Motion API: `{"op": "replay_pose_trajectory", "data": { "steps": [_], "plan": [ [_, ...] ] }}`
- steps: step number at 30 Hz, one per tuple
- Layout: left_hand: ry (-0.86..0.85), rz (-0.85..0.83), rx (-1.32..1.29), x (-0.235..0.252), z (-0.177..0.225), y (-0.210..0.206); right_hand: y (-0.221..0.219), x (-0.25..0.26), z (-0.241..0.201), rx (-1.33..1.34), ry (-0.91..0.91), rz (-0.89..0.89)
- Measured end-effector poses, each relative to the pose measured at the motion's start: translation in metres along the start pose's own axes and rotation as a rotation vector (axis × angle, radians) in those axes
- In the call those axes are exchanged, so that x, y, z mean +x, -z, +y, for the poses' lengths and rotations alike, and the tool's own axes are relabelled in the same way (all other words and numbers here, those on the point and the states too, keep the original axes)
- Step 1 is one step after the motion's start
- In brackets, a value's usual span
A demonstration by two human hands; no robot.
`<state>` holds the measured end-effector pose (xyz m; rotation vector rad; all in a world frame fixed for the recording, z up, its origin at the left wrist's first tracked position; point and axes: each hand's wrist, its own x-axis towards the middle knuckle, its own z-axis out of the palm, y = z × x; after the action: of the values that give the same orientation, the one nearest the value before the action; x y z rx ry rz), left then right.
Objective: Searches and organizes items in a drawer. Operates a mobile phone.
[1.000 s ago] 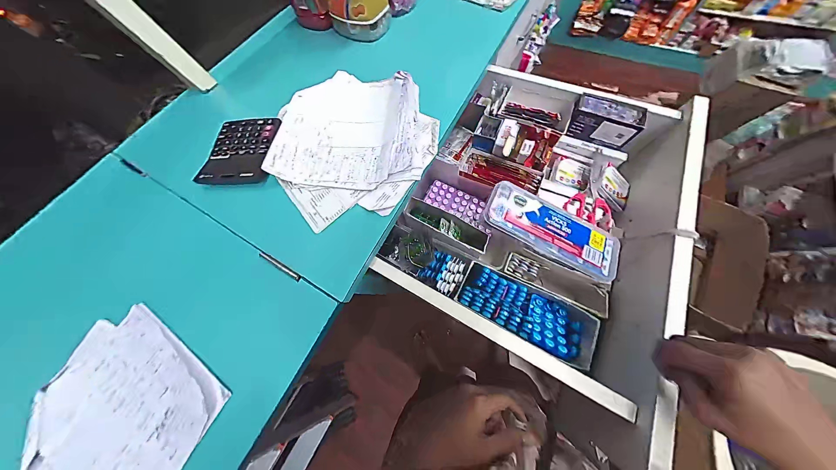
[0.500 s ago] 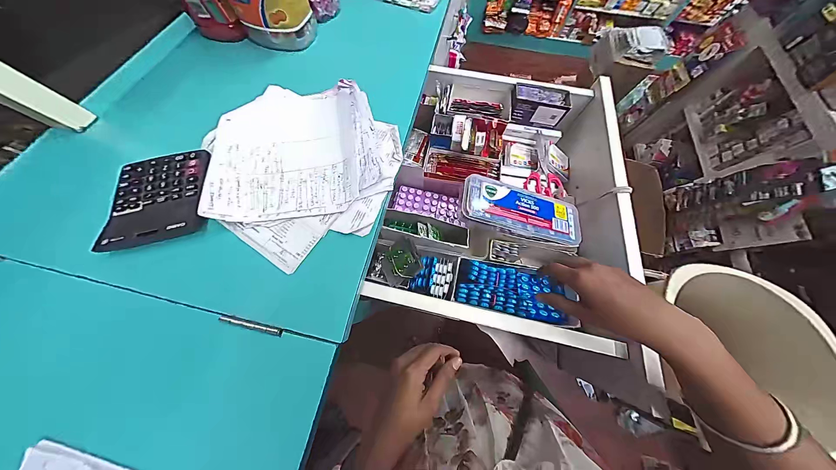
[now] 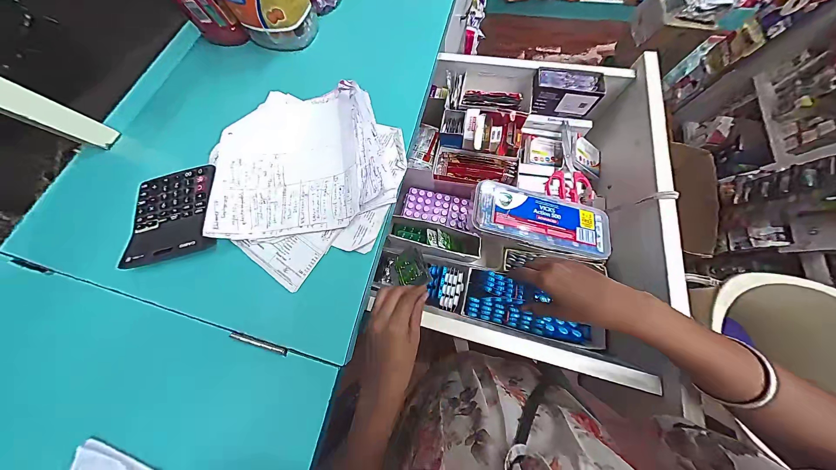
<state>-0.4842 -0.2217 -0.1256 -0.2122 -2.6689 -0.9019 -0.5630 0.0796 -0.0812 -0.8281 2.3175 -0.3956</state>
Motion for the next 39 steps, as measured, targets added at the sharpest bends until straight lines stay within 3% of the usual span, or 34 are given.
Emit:
{"op": "replay_pose_trajectory", "data": {
  "steps": [6,12,16,20,24,25,27,29,31,35,37,39],
  "plan": [
    [0.028,0.006,0.016,0.024,0.002,0.004,0.019,-0.014,0.015,0.289,0.022,0.224],
    [0.078,0.001,-0.172,0.022,0.001,0.005,0.028,-0.017,0.023,0.707,0.030,0.253],
    [0.181,-0.082,-0.556,0.014,0.002,0.008,0.033,-0.015,0.018,0.962,0.005,0.188],
    [0.276,-0.314,-1.083,0.016,0.022,0.004,0.030,-0.016,0.008,1.299,0.020,0.050],
    [0.400,-0.486,-1.646,0.008,0.039,-0.020,0.021,-0.015,-0.013,1.466,0.128,-0.132],
    [0.429,-0.506,-1.783,0.006,0.041,-0.027,0.018,-0.015,-0.021,1.427,0.150,-0.098],
    [0.411,-0.484,-1.837,0.007,0.045,-0.034,0.010,-0.017,-0.036,1.123,0.217,0.189],
    [0.309,-0.406,-1.620,0.012,0.047,-0.028,0.007,-0.020,-0.045,0.606,0.271,0.563],
    [0.128,-0.384,-1.431,0.023,0.051,-0.013,0.006,-0.024,-0.055,0.206,0.291,0.810],
    [-0.028,-0.360,-1.341,0.029,0.053,-0.003,-0.011,-0.027,-0.076,-0.129,0.405,0.994],
    [-0.042,-0.383,-1.463,0.030,0.055,-0.003,-0.021,-0.023,-0.080,-0.208,0.491,1.109],
    [0.064,-0.409,-1.654,0.026,0.060,-0.001,-0.023,-0.024,-0.083,-0.246,0.549,1.178]
  ]
}}
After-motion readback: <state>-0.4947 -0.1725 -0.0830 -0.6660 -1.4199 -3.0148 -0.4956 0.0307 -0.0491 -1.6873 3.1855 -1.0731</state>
